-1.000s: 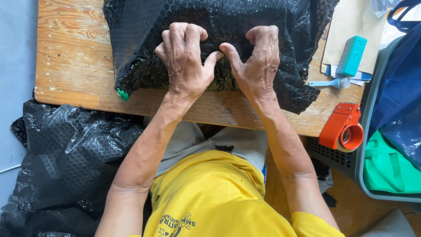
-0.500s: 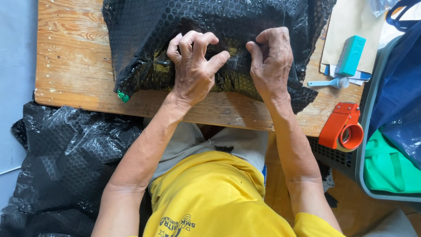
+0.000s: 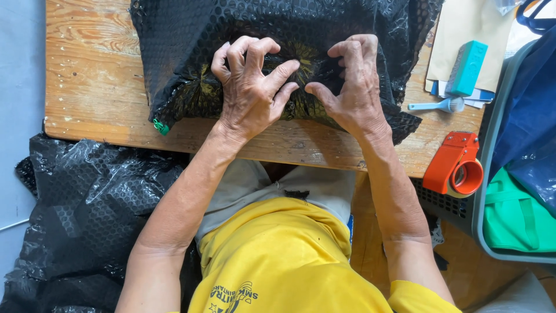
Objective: The person opens a large black bubble-wrapped package on a wooden workbench using their hands and a small handheld tape dispenser.
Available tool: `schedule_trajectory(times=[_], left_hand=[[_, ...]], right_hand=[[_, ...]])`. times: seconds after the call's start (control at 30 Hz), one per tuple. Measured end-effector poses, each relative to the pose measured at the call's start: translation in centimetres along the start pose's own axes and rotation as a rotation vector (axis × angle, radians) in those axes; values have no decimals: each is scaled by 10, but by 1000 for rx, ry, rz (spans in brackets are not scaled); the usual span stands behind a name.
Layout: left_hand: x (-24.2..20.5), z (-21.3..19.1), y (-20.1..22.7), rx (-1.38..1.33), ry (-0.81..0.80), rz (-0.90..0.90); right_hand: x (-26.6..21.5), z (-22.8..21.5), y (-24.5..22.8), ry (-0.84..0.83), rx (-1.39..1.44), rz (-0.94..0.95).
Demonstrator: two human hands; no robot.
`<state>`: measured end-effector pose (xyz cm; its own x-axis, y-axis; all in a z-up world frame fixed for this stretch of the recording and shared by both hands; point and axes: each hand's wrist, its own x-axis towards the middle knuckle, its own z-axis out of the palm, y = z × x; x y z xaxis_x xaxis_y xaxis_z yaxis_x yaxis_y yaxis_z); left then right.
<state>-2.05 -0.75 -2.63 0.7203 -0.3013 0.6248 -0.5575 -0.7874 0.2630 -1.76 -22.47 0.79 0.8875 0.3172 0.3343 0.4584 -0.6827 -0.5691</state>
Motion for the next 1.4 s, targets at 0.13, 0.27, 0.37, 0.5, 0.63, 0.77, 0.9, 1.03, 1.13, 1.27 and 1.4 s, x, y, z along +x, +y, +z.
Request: schedule_trajectory(times=[0.13, 0.27, 0.37, 0.5, 0.63, 0.77, 0.9, 1.03, 1.13, 1.27, 1.4], left_hand=[[4, -11, -5, -14, -103, 0], [5, -8, -1, -53, -44, -32], [3, 1, 0, -10, 46, -38], [1, 4, 2, 25, 65, -57], [0, 5, 2, 18, 67, -53], [-3, 9, 1, 63, 76, 10], [-4, 5, -1, 143, 52, 75], [-5, 3, -2, 115, 61, 69], [-9, 1, -6, 120, 72, 62], [-15, -2, -23, 134, 46, 114], [-15, -7, -39, 140, 76, 180]], right_hand=[[-1, -4, -3, -19, 40, -14], [-1, 3, -1, 20, 4, -17], [1, 8, 1, 98, -47, -39], [4, 12, 2, 138, -65, 45], [6, 20, 13, 267, -76, 26], [8, 22, 9, 271, -75, 41], [8, 24, 5, 242, -56, 41], [-8, 8, 7, 251, -23, -6], [-33, -11, 4, 274, -40, -32], [-72, -33, 20, 474, -52, 188], [-105, -44, 63, 425, 242, 674]])
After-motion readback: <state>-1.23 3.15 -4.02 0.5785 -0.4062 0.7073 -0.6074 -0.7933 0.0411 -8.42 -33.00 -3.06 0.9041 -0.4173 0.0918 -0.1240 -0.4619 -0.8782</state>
